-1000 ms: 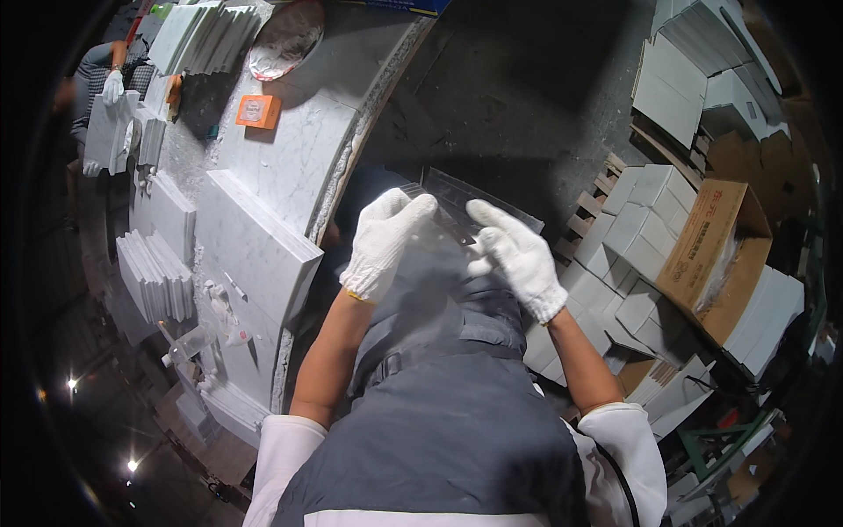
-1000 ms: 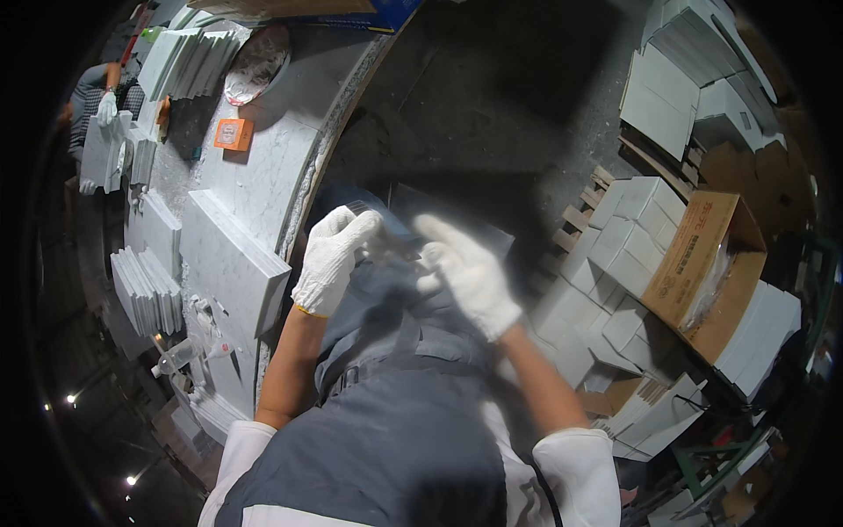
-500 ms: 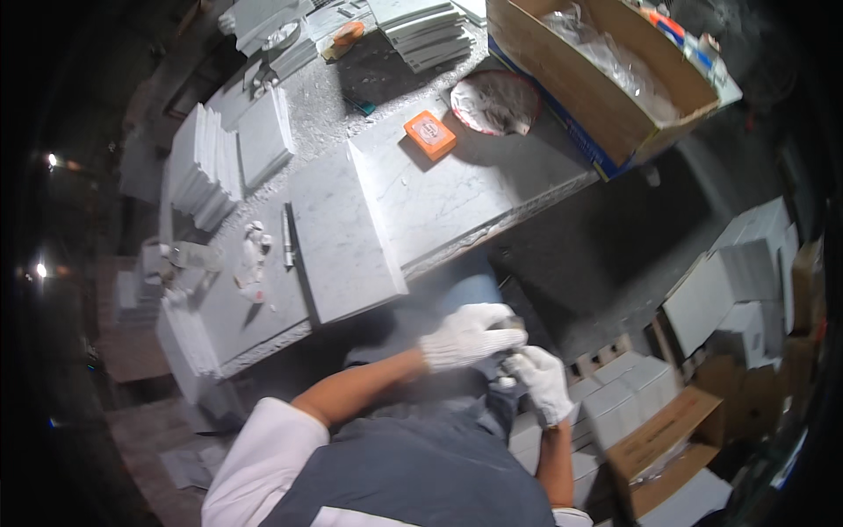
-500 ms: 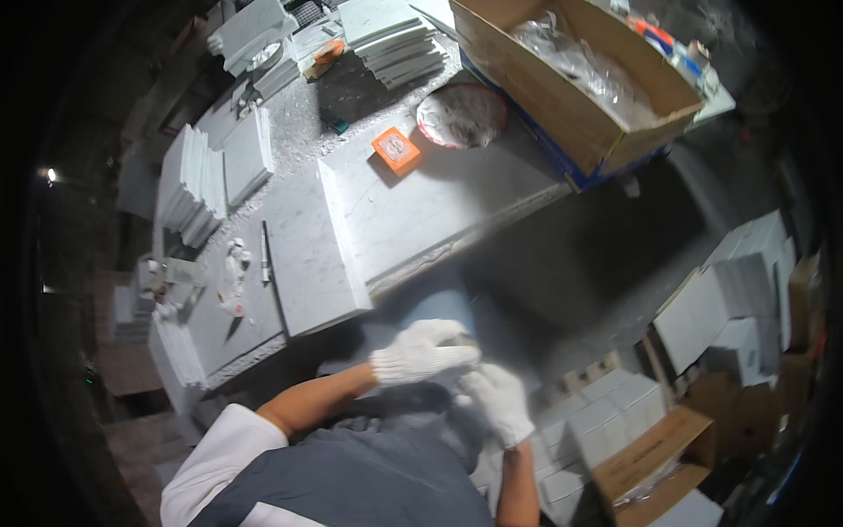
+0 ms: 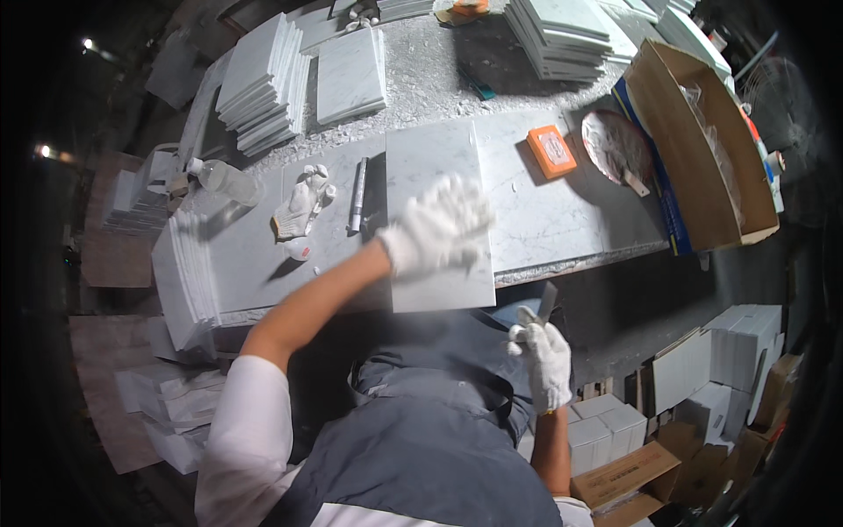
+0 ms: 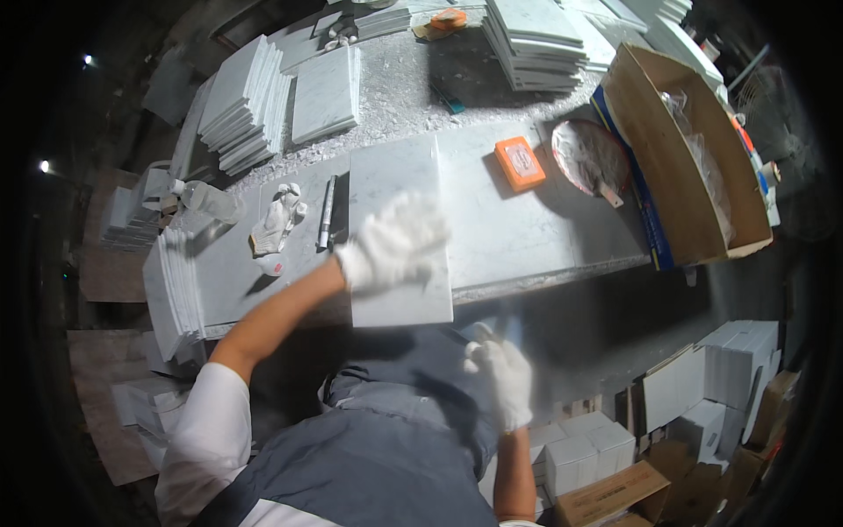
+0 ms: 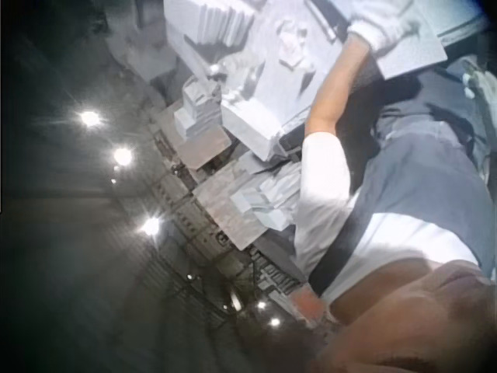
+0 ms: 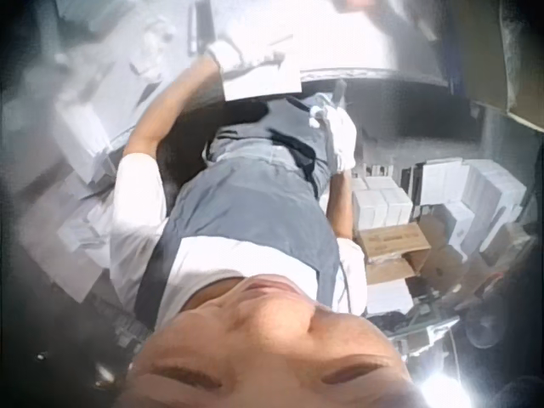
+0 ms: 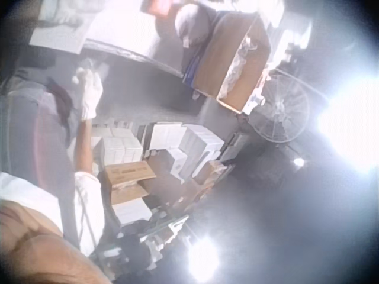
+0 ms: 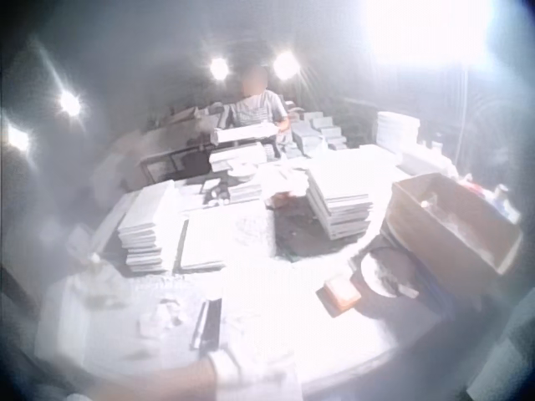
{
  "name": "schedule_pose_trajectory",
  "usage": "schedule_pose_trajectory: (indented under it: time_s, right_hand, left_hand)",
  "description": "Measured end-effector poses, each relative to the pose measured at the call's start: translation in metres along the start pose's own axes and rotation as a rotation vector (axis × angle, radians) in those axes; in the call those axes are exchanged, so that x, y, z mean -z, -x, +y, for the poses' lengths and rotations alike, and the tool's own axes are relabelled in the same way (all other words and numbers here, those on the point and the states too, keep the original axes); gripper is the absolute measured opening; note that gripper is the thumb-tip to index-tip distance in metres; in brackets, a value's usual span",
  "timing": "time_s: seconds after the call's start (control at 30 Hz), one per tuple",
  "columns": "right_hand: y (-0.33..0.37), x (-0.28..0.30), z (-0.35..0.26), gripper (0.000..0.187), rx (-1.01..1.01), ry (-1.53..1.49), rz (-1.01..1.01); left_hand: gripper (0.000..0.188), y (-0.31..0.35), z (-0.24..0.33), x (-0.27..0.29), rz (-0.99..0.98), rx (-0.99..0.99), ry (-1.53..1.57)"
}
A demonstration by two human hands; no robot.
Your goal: The person scrapes the edges of white rectangular tiles with a handheld scraper, then wipes the surface with a cloth. They repeat this process on multiple tiles, stacking the finished pieces on the table.
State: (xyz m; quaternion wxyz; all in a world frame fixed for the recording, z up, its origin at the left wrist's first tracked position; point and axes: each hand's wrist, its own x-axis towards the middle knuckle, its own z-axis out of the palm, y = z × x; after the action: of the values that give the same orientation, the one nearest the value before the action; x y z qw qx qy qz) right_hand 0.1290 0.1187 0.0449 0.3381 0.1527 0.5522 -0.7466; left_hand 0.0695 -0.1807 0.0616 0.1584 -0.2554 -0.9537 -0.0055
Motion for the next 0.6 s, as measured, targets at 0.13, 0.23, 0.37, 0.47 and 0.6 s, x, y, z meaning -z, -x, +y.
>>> schedule_pose_trajectory:
  time_s: [0.13, 0.23, 0.37, 0.47, 0.6]
  right_hand:
    - [0.006, -0.011, 0.005, 0.043, 0.05, -0.006, 0.01]
    - [0.017, 0.005, 0.008, 0.041, 0.143, 0.022, 0.068]
    - [0.019, 0.022, 0.019, 0.037, 0.174, 0.049, 0.276]
    - [0.01, 0.017, 0.024, 0.034, 0.135, -0.152, 0.269]
    - [0.004, 0.0, 0.013, 0.034, 0.105, 0.034, 0.192]
  left_hand:
    - [0.057, -0.042, -0.118, -0.043, -0.504, 0.425, 0.031]
    - [0.049, -0.038, -0.17, -0.07, -0.248, 0.858, -0.078]
    - [0.048, -0.037, -0.118, -0.044, -0.009, 0.5, -0.224]
    - [0.054, -0.044, -0.016, 0.009, -0.608, 0.262, -0.108]
    - [0.065, -0.039, -0.031, 0.002, -0.396, 0.077, 0.094]
